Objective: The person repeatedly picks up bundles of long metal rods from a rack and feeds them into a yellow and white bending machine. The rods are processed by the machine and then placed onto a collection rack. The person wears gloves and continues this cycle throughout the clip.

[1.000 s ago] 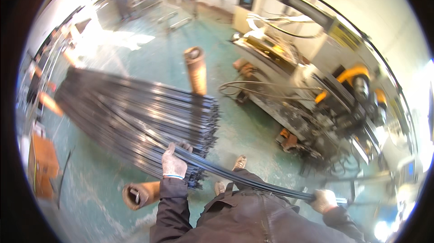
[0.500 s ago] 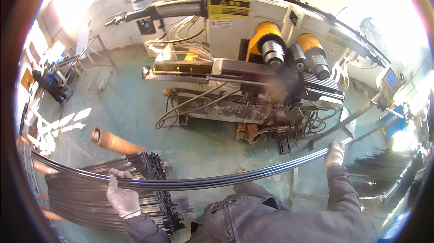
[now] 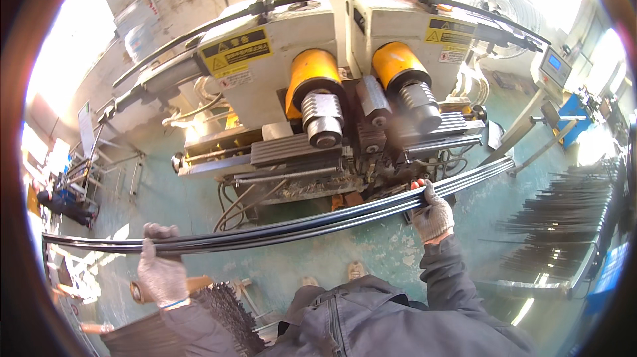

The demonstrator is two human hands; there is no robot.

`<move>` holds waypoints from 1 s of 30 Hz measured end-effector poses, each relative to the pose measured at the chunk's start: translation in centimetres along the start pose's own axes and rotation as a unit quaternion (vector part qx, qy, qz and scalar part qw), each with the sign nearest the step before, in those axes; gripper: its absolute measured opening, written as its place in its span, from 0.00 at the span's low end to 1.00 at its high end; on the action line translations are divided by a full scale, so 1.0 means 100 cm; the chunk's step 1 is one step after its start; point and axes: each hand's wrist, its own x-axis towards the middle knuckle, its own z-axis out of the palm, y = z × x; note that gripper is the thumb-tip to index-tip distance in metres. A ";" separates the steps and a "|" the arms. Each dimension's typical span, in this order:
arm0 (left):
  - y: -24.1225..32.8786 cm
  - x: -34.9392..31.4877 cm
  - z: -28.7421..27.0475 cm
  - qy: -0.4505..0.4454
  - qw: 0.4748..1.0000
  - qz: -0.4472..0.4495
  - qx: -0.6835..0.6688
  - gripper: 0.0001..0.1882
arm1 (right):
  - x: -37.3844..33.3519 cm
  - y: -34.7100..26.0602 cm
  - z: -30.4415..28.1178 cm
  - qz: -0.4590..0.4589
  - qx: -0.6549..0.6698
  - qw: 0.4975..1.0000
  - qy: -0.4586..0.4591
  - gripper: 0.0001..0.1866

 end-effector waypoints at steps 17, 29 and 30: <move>-0.119 0.218 -0.114 0.187 0.972 -0.140 -0.016 0.18 | 0.082 0.093 0.145 -0.164 -0.058 0.985 -0.006 0.11; -0.156 0.255 -0.096 0.062 0.974 -0.193 -0.103 0.21 | 0.186 0.114 0.075 -0.371 -0.892 0.212 0.146 0.20; -0.153 0.261 -0.105 0.099 0.974 -0.185 -0.085 0.21 | 0.194 0.123 0.074 -0.379 -0.845 0.343 0.159 0.16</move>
